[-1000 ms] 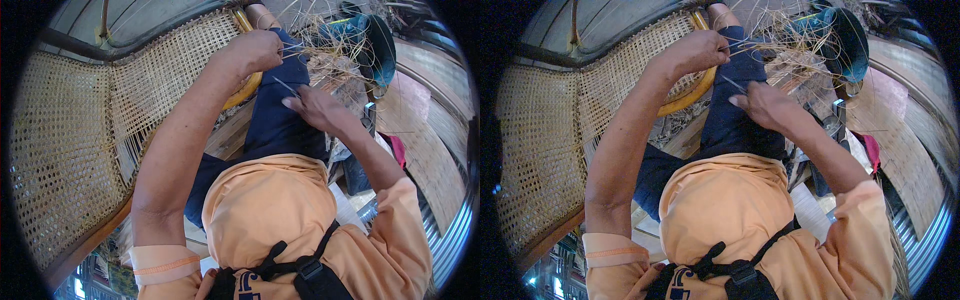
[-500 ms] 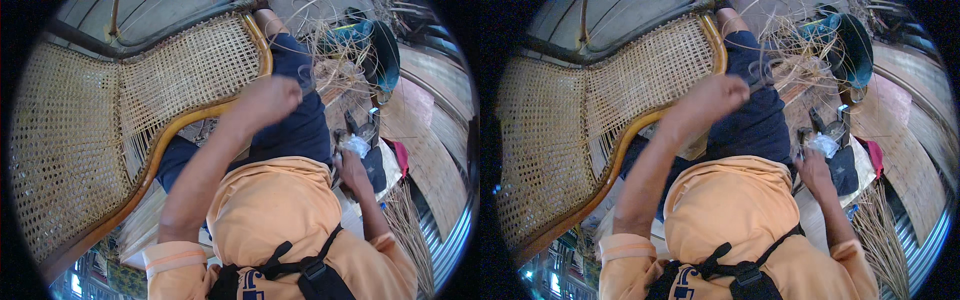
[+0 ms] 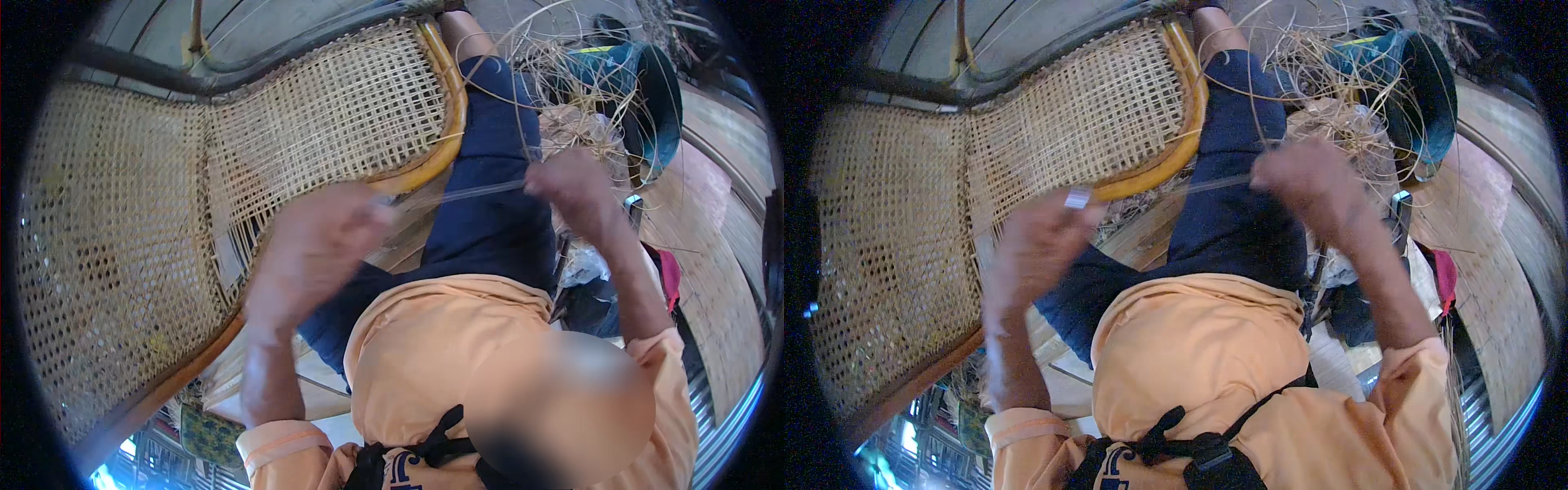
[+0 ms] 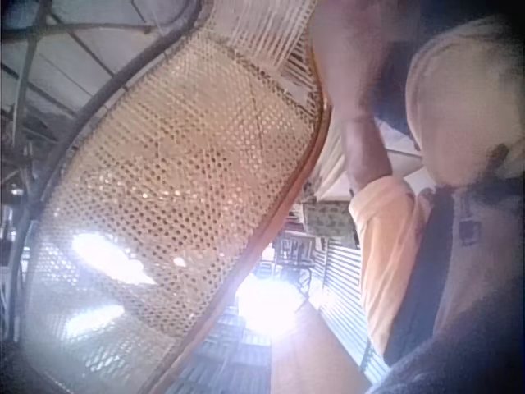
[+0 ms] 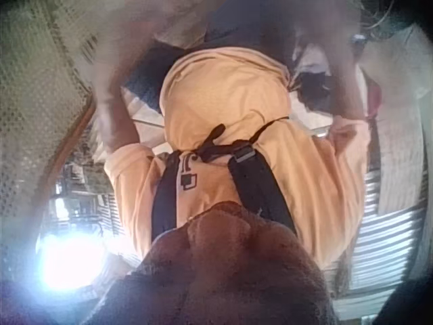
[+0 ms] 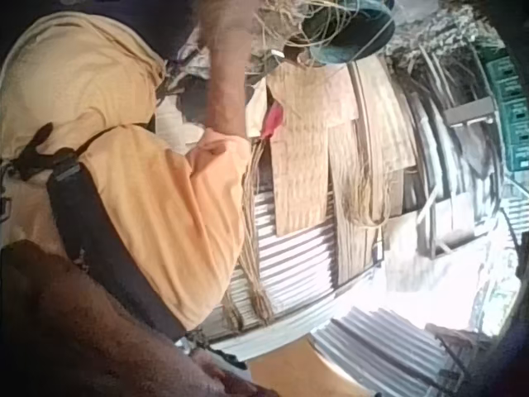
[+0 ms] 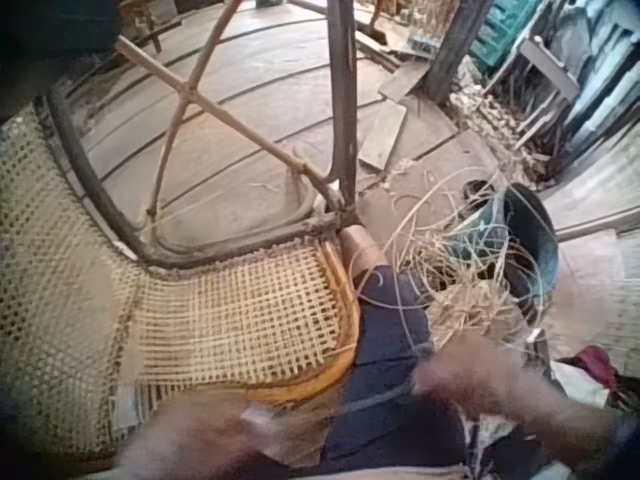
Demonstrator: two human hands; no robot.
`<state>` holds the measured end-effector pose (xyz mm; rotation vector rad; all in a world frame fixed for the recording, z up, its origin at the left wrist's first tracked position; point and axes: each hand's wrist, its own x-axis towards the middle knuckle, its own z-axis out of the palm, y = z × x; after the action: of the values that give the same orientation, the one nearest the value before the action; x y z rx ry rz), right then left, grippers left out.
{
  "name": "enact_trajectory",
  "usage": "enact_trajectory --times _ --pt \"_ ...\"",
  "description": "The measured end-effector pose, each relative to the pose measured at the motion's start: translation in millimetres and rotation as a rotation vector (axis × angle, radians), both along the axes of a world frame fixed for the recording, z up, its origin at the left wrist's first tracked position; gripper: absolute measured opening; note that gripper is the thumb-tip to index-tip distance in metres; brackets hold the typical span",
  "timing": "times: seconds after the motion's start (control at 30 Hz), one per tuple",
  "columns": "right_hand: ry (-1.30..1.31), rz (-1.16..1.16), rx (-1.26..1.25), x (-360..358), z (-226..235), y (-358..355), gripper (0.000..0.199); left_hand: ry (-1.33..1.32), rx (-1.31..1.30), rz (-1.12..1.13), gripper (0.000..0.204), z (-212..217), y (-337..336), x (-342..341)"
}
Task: Repairing a rattan chair by weaving new cane or bamboo strips into the seat.
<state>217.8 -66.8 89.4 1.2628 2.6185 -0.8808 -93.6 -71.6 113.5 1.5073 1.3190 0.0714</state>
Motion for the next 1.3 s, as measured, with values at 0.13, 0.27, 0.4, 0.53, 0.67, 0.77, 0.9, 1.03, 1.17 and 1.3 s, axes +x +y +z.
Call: enact_trajectory --times 0.13,0.27,0.4,0.53,0.67,0.77,0.9,1.03,1.17,1.3 --pt "-0.143 -0.157 0.056 62.6 -14.9 39.0 0.012 0.324 0.162 0.145 0.018 -10.2 23.4 -56.0" --pt "-0.225 -0.470 -0.191 111.6 -13.9 49.7 0.020 0.448 0.007 0.107 0.021 -35.4 18.8 -103.7" --pt "0.001 -0.591 -0.247 128.3 -8.2 35.5 0.022 0.220 -0.349 0.184 0.021 -47.4 -8.4 -89.1" --pt "-0.090 -0.581 -0.269 129.6 -2.0 28.9 0.021 0.053 -0.454 0.367 0.019 -45.6 -28.8 -76.5" --pt "-0.154 -0.600 -0.169 135.9 5.3 16.4 0.022 0.050 -0.444 0.349 0.020 -37.8 -37.1 -69.8" --pt "-0.408 -0.553 0.124 144.6 13.8 8.6 0.015 -0.006 -0.453 0.376 0.021 -39.8 -45.6 -72.8" --pt "-0.337 -0.381 0.631 65.2 43.6 2.5 0.022 -0.082 -0.365 0.181 0.023 -13.2 -55.8 -20.0" --pt "0.391 -0.021 0.030 -52.0 34.3 -38.5 0.021 -0.293 -0.262 0.054 0.016 -5.3 -53.0 33.5" --pt "0.402 -0.186 -0.393 -72.4 7.1 -41.0 0.016 -0.180 -0.236 0.137 0.020 -3.0 -34.9 29.6" --pt "0.209 -0.250 -0.192 -62.1 -45.9 -13.7 0.017 -0.070 -0.139 0.187 0.025 -30.4 -12.2 10.0"
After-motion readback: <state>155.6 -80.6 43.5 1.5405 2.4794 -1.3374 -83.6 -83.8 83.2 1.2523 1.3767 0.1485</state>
